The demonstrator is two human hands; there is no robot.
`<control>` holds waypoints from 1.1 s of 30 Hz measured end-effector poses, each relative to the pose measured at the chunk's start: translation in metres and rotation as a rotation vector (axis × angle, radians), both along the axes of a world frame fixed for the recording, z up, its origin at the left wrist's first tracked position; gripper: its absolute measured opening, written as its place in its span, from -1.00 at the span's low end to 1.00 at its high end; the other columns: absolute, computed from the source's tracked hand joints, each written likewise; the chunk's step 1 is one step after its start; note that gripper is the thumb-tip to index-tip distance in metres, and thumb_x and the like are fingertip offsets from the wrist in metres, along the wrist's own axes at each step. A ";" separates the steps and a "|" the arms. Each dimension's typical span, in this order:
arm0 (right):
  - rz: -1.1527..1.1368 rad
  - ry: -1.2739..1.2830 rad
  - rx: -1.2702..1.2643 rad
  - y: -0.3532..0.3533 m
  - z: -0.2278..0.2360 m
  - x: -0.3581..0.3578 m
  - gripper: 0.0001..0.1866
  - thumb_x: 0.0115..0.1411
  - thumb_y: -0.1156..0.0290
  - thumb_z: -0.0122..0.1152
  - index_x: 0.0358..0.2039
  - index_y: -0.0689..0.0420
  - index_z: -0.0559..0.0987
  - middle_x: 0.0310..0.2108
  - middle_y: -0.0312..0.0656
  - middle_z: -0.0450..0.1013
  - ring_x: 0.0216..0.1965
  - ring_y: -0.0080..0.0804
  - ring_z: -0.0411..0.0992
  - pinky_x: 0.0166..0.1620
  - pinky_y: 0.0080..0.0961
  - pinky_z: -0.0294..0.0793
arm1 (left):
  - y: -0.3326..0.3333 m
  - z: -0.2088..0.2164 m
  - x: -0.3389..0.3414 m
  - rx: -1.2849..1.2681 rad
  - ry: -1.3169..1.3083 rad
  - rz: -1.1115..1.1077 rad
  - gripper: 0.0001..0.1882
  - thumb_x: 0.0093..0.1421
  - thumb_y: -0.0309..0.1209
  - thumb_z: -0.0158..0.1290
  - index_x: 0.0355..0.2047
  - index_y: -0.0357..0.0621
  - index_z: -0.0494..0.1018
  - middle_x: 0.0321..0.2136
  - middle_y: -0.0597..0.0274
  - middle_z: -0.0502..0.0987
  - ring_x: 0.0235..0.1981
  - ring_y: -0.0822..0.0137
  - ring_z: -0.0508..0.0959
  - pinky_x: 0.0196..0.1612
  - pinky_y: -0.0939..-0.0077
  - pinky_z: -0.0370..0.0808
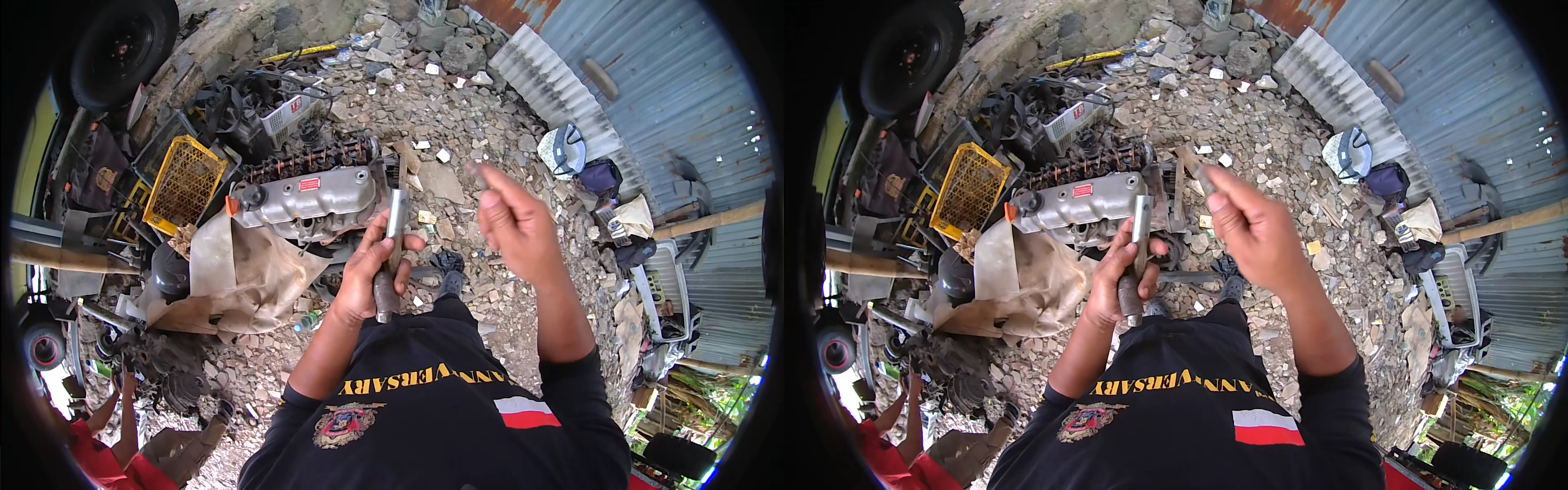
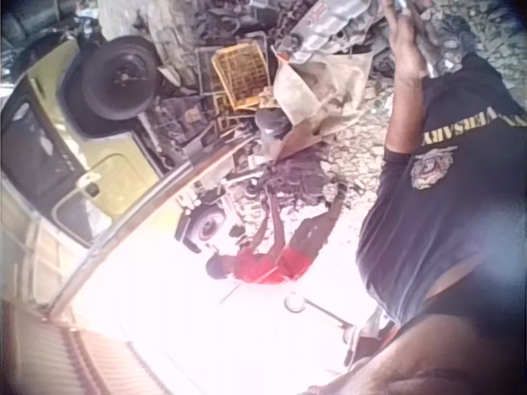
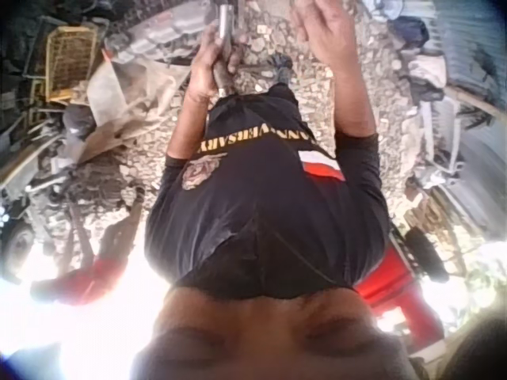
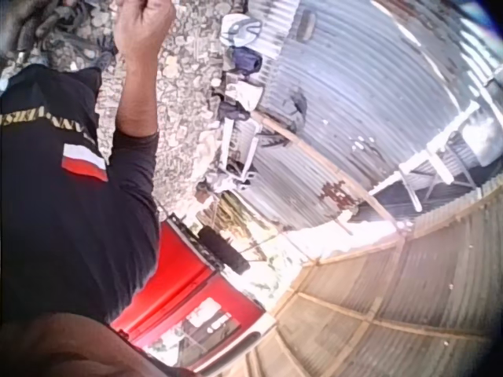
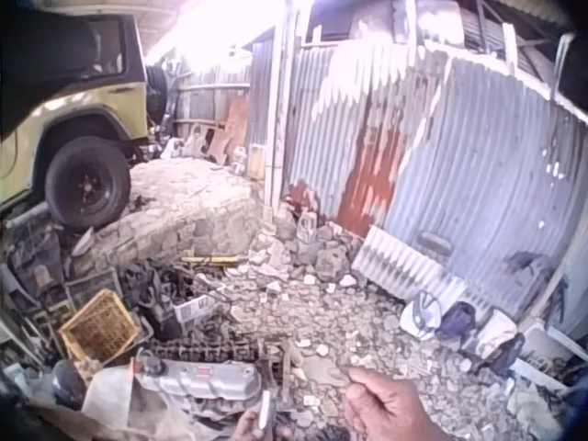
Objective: The person works on an engine cylinder head resting on a rocky ground surface. They use a socket wrench to loosen and remove bolts and a screwdriver to pry or adjust components on the head.
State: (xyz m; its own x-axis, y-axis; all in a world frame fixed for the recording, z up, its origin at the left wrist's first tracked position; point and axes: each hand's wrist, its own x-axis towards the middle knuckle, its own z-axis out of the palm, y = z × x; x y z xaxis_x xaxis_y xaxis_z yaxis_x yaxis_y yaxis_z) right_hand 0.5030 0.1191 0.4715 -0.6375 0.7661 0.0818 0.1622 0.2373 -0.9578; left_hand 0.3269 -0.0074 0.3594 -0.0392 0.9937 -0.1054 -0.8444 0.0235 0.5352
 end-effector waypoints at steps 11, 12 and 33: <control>0.050 -0.184 0.197 -0.023 -0.029 -0.018 -0.68 0.25 0.42 0.11 0.02 0.09 0.52 -0.45 -0.03 0.52 -0.63 -0.41 0.38 -0.51 -0.48 0.36 | -0.002 0.020 -0.001 0.080 0.352 0.026 -0.44 0.35 -0.43 -0.20 0.33 -0.02 -0.06 -0.19 0.06 0.43 -0.58 0.47 0.43 -0.51 0.63 0.47; 0.051 -0.197 0.233 -0.023 -0.029 -0.018 -0.69 0.25 0.42 0.11 0.02 0.10 0.52 -0.45 -0.03 0.52 -0.63 -0.43 0.39 -0.51 -0.48 0.36 | -0.002 0.019 -0.001 0.084 0.429 0.031 -0.44 0.35 -0.43 -0.19 0.33 -0.02 -0.06 -0.19 0.06 0.43 -0.57 0.49 0.43 -0.50 0.63 0.48; 0.268 -0.309 -0.008 -0.004 -0.047 -0.021 -0.78 0.32 0.39 0.02 -0.09 0.17 0.48 -0.64 -0.35 0.28 -0.63 -0.67 0.19 -0.52 -0.59 0.22 | -0.007 -0.010 -0.026 0.083 0.771 -0.002 -0.44 0.36 -0.39 -0.15 0.31 -0.10 -0.05 -0.21 0.11 0.43 -0.51 0.53 0.41 -0.46 0.64 0.45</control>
State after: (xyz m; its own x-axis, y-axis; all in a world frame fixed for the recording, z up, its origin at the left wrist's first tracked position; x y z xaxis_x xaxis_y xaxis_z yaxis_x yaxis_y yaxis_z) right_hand 0.4821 0.1150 0.4248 -0.8083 0.5692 -0.1506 0.3764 0.3027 -0.8756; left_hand 0.3005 -0.0148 0.3493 -0.0696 0.9973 0.0252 -0.2325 -0.0408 0.9717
